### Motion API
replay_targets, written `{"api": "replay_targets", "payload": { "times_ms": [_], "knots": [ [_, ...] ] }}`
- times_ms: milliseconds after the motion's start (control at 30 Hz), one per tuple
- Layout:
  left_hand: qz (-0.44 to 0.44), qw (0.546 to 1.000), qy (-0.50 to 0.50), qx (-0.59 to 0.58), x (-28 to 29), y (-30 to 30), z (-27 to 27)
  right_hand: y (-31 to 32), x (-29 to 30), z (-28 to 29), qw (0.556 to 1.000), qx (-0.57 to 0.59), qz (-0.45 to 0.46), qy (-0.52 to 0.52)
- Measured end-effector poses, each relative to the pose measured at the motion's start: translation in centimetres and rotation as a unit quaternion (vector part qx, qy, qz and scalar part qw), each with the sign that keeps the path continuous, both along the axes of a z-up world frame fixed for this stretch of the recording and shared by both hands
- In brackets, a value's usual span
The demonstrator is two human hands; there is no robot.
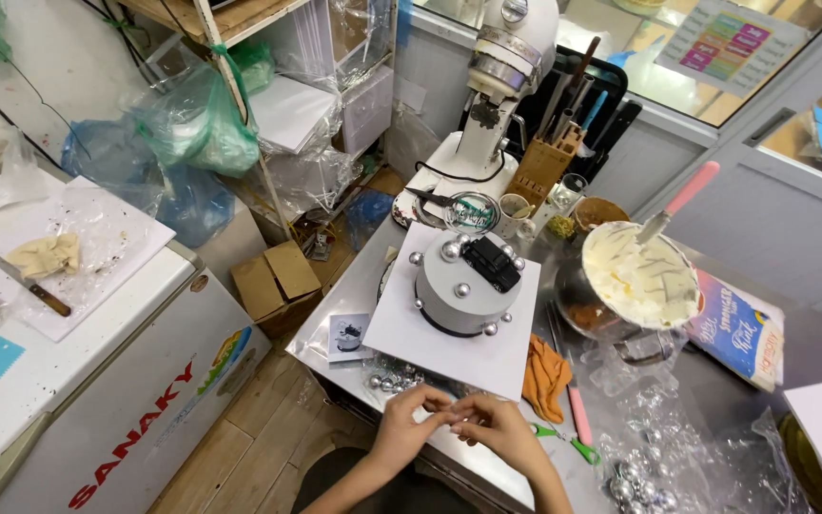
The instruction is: The person is preparing cake decorations, specifically unpacking silver decorative balls and a 'Happy Birthday' cake topper in a bakery kitchen.
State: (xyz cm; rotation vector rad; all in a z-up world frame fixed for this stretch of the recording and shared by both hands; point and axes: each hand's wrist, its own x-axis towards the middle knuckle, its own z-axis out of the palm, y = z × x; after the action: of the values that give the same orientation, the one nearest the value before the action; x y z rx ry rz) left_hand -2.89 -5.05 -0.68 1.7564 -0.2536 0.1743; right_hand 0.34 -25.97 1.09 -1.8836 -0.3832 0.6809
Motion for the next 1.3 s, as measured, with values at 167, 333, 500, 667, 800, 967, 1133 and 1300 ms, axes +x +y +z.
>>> {"api": "replay_targets", "payload": {
  "times_ms": [167,333,500,667,800,967,1133,1300],
  "knots": [
    [-0.081,0.992,0.084,-0.052,-3.7,0.5,-0.1,-0.1,-5.6,-4.0,0.975,0.110,-0.180,0.066],
    [-0.118,0.989,0.081,-0.026,-7.4,4.2,0.5,1.4,-9.7,-7.2,0.961,0.155,-0.225,0.049],
    [-0.160,0.987,-0.020,-0.010,-12.2,8.4,0.9,7.5,-14.2,-4.9,0.962,0.144,-0.224,0.061],
    [-0.086,0.996,0.016,-0.012,-16.9,11.9,-0.6,10.7,-18.5,-7.4,0.958,0.195,-0.188,0.099],
    [-0.035,0.999,0.036,0.022,-19.7,13.9,-0.6,12.2,-20.6,-5.4,0.952,0.221,-0.181,0.111],
    [-0.008,1.000,-0.019,0.012,-21.9,14.1,0.1,13.2,-22.3,-3.5,0.966,0.182,-0.095,0.156],
    [-0.006,0.997,-0.066,0.047,-21.8,13.8,-0.7,12.1,-22.5,-6.9,0.955,0.226,-0.088,0.169],
    [-0.041,0.996,-0.052,0.057,-21.1,13.0,-1.3,10.1,-21.7,-8.9,0.950,0.237,-0.131,0.156]
  ]
}}
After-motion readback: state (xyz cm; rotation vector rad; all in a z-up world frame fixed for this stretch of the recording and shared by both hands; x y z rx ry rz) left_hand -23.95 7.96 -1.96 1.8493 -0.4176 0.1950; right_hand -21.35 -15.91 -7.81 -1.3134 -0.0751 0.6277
